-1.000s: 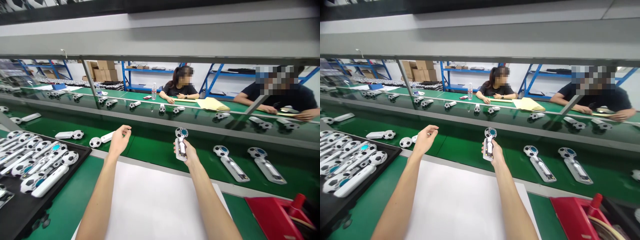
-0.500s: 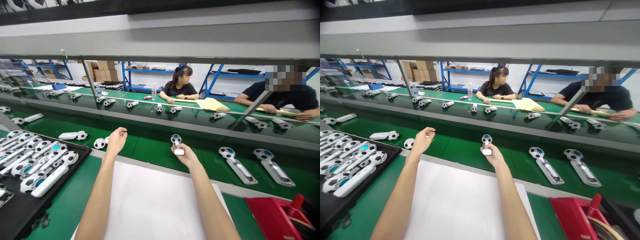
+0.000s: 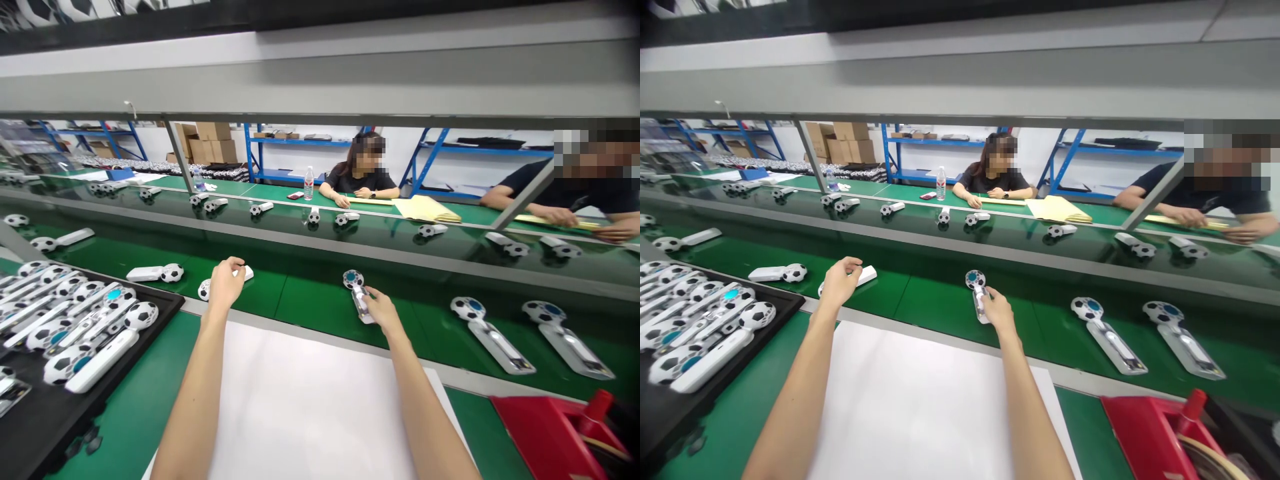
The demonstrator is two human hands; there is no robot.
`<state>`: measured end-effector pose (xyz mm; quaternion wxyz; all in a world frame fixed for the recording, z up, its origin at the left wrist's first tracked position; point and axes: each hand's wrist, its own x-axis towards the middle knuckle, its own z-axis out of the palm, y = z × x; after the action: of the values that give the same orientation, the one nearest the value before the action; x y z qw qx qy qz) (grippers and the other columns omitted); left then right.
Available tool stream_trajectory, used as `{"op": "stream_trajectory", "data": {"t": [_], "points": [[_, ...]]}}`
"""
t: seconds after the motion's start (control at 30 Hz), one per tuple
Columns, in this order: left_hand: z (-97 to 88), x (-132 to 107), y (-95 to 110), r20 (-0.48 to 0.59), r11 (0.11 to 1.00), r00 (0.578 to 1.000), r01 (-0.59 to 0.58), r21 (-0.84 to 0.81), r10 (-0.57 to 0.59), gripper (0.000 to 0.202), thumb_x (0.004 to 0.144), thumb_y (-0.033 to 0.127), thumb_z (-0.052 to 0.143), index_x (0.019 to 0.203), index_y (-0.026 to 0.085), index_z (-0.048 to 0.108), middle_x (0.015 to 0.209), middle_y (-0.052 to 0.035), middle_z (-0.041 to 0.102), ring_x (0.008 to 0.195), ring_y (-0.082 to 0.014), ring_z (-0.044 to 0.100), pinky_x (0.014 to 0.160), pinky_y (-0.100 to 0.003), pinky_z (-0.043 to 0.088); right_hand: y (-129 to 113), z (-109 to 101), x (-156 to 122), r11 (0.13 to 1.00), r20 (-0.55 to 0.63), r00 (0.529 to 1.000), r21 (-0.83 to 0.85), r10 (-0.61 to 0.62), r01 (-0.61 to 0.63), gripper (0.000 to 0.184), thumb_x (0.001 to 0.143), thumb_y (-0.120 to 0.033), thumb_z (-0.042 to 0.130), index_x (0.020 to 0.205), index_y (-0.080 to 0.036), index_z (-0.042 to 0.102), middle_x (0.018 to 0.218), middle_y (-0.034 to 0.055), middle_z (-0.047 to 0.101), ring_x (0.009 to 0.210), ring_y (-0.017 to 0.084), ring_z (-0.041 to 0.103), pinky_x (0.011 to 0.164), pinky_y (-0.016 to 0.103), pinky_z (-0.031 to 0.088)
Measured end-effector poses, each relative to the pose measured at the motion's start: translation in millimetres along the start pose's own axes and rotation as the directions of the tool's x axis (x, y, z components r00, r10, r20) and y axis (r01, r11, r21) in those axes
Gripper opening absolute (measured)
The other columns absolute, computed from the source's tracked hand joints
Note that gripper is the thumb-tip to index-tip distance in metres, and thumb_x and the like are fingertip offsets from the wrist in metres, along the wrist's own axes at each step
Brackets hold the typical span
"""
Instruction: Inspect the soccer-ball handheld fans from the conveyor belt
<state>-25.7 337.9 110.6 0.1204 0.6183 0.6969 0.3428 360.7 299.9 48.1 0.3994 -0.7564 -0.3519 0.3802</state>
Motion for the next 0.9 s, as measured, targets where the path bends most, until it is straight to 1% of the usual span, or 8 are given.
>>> {"op": "stream_trajectory", "data": {"t": [0.13, 0.27, 0.37, 0.5, 0.6, 0.67, 0.77, 0.9], "points": [[-3.2, 0.3, -4.4, 0.002, 0.986, 0.994, 0.105, 0.132, -0.106, 0.029, 0.089, 0.030, 0.051, 0.112, 0.023, 0.066, 0.122, -0.0131, 0.062, 0.121, -0.0356, 0.052, 0.097, -0.048, 0.044, 1.0, -16.2, 2.2, 0.949, -0.078, 0.997, -0.314, -0.011, -0.015, 0.040, 0.096, -0.040, 0.061, 0.129, -0.019, 0.060, 0.128, 0.0112, 0.061, 0.120, 0.027, 0.058, 0.105, 0.054, 0.044], [-2.4, 1.1, -12.1, 0.032, 0.949, 0.973, 0.214, 0.232, -0.227, 0.032, 0.086, 0.034, 0.055, 0.116, 0.024, 0.064, 0.131, -0.0170, 0.054, 0.128, -0.0412, 0.045, 0.098, -0.056, 0.042, 3.7, -19.4, 1.0, 0.881, -0.123, 0.992, -0.471, -0.013, -0.046, 0.045, 0.097, -0.047, 0.055, 0.133, -0.020, 0.058, 0.128, 0.0116, 0.061, 0.118, 0.027, 0.058, 0.104, 0.054, 0.043], [1.4, 2.8, -19.0, 0.045, 0.922, 0.954, 0.273, 0.274, -0.296, 0.034, 0.086, 0.039, 0.057, 0.116, 0.024, 0.062, 0.137, -0.0182, 0.048, 0.133, -0.0409, 0.040, 0.101, -0.057, 0.039, 7.0, -18.3, 0.4, 0.850, -0.158, 0.987, -0.523, -0.026, -0.061, 0.047, 0.098, -0.051, 0.051, 0.134, -0.021, 0.056, 0.127, 0.0116, 0.061, 0.116, 0.027, 0.059, 0.101, 0.052, 0.046], [6.1, 4.7, -29.2, 0.017, 0.890, 0.933, 0.337, 0.307, -0.359, 0.041, 0.085, 0.045, 0.057, 0.121, 0.026, 0.058, 0.143, -0.0187, 0.041, 0.138, -0.0397, 0.033, 0.106, -0.060, 0.033, 12.5, -19.4, 2.3, 0.833, -0.220, 0.975, -0.546, -0.038, -0.091, 0.048, 0.099, -0.053, 0.049, 0.133, -0.020, 0.056, 0.126, 0.0119, 0.060, 0.115, 0.027, 0.058, 0.100, 0.051, 0.046], [9.3, 5.3, -38.5, 0.016, 0.865, 0.914, 0.379, 0.329, -0.406, 0.048, 0.077, 0.045, 0.063, 0.120, 0.025, 0.056, 0.143, -0.0217, 0.039, 0.138, -0.0449, 0.031, 0.102, -0.068, 0.030, 17.6, -22.7, 5.5, 0.831, -0.255, 0.967, -0.544, -0.030, -0.118, 0.046, 0.098, -0.053, 0.049, 0.126, -0.018, 0.059, 0.121, 0.0112, 0.062, 0.112, 0.025, 0.060, 0.098, 0.050, 0.047], [12.3, 5.2, -44.4, 0.039, 0.852, 0.900, 0.396, 0.342, -0.434, 0.054, 0.070, 0.043, 0.069, 0.118, 0.023, 0.056, 0.142, -0.0241, 0.042, 0.135, -0.0499, 0.035, 0.097, -0.072, 0.032, 20.7, -25.5, 7.6, 0.834, -0.272, 0.962, -0.536, -0.022, -0.133, 0.044, 0.098, -0.053, 0.050, 0.122, -0.017, 0.060, 0.118, 0.0106, 0.063, 0.108, 0.024, 0.061, 0.096, 0.048, 0.048], [16.9, 3.8, -49.4, 0.105, 0.853, 0.888, 0.390, 0.346, -0.448, 0.055, 0.063, 0.036, 0.073, 0.114, 0.022, 0.056, 0.135, -0.0250, 0.050, 0.124, -0.0507, 0.049, 0.090, -0.066, 0.041, 22.9, -29.5, 8.8, 0.844, -0.288, 0.958, -0.516, -0.012, -0.145, 0.041, 0.098, -0.050, 0.051, 0.119, -0.017, 0.061, 0.117, 0.0101, 0.063, 0.106, 0.023, 0.061, 0.094, 0.047, 0.049], [14.8, 0.6, -43.6, 0.171, 0.890, 0.904, 0.324, 0.321, -0.391, 0.054, 0.061, 0.025, 0.072, 0.112, 0.021, 0.055, 0.122, -0.0218, 0.062, 0.111, -0.0425, 0.062, 0.085, -0.050, 0.048, 16.7, -32.5, 3.5, 0.865, -0.354, 0.933, -0.484, -0.056, -0.132, 0.042, 0.096, -0.045, 0.056, 0.127, -0.016, 0.056, 0.127, 0.0124, 0.057, 0.116, 0.027, 0.057, 0.099, 0.051, 0.046]]}}
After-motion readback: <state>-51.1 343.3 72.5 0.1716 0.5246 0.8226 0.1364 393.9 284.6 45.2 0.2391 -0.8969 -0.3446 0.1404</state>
